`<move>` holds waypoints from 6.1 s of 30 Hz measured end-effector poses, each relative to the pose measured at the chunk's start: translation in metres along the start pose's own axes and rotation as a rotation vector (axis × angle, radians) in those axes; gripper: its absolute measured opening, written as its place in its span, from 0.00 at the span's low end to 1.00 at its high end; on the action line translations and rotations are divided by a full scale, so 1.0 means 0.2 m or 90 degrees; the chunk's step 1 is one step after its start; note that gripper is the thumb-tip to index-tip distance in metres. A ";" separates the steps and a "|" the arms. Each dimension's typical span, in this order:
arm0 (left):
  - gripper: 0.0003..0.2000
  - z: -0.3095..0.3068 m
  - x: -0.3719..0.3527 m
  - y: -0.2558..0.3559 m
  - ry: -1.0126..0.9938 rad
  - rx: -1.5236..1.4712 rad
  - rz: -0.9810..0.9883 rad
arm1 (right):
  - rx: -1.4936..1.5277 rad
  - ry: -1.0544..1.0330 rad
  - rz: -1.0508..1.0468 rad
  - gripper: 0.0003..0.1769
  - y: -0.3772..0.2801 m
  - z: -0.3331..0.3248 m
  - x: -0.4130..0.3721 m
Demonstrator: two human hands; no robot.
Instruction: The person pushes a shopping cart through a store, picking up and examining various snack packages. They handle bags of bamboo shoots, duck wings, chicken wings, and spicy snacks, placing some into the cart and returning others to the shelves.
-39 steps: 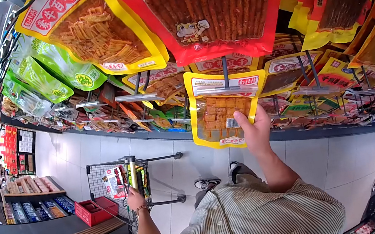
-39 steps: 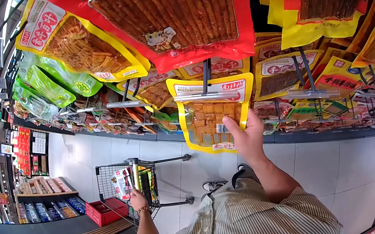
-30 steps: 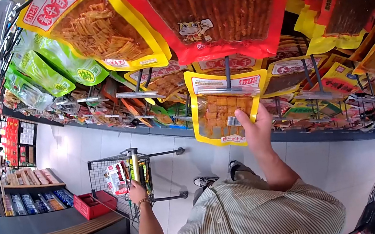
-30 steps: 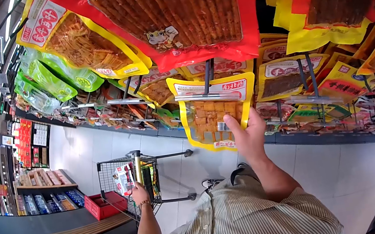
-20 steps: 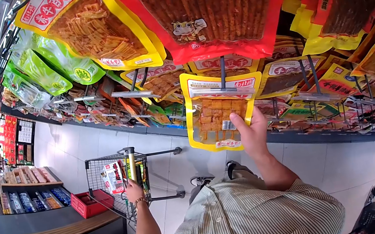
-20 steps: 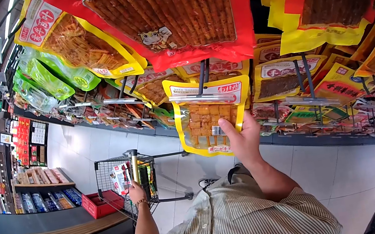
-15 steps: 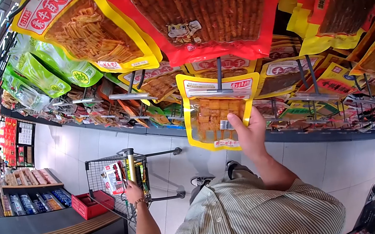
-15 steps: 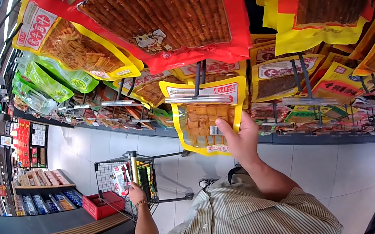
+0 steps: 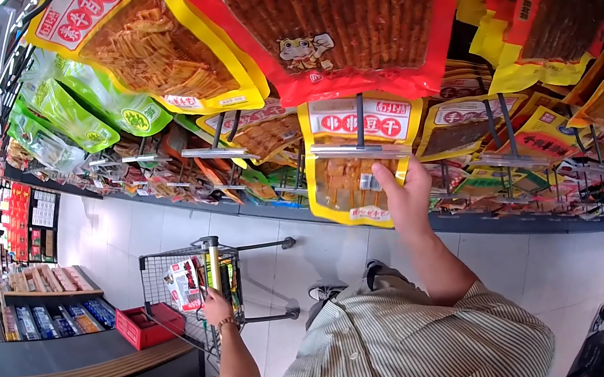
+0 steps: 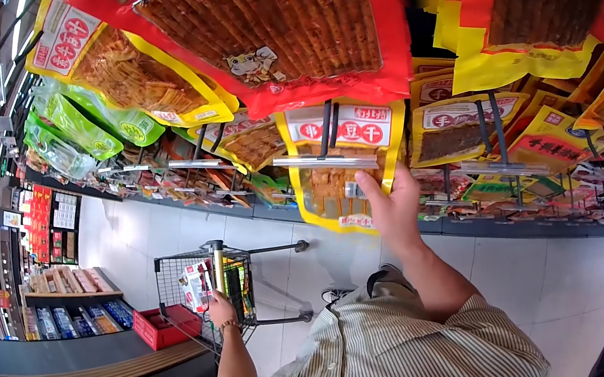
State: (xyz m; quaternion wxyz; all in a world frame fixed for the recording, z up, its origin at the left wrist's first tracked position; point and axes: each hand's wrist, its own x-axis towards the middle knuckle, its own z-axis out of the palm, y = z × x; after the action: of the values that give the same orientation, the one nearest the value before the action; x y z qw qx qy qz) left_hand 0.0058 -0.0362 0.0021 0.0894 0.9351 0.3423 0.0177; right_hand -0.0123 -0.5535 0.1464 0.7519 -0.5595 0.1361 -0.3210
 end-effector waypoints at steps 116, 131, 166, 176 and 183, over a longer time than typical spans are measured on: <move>0.06 -0.56 1.18 -1.63 0.042 -0.215 -0.172 | -0.671 -1.014 0.253 0.16 3.21 4.36 -2.07; 0.26 -0.84 2.10 -1.55 -0.298 -1.310 -0.044 | -0.250 -1.077 -0.490 0.08 1.13 3.95 -2.01; 0.26 -0.93 1.86 -1.56 -0.469 -1.091 0.230 | -0.137 -0.672 0.327 0.21 0.84 3.43 -2.02; 0.25 -0.97 1.79 -1.51 -0.434 -1.102 0.213 | -0.096 -0.646 0.333 0.21 0.83 3.37 -2.06; 0.21 -0.98 1.75 -1.48 -0.483 -1.095 0.202 | -0.124 -0.588 0.341 0.18 0.79 3.30 -2.08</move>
State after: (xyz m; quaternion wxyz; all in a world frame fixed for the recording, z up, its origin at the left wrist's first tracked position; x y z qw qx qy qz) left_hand 0.0669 0.4410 0.1323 0.8481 0.5283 0.0293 -0.0292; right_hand 0.0964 0.2347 0.1580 0.7338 -0.6550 -0.0417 0.1754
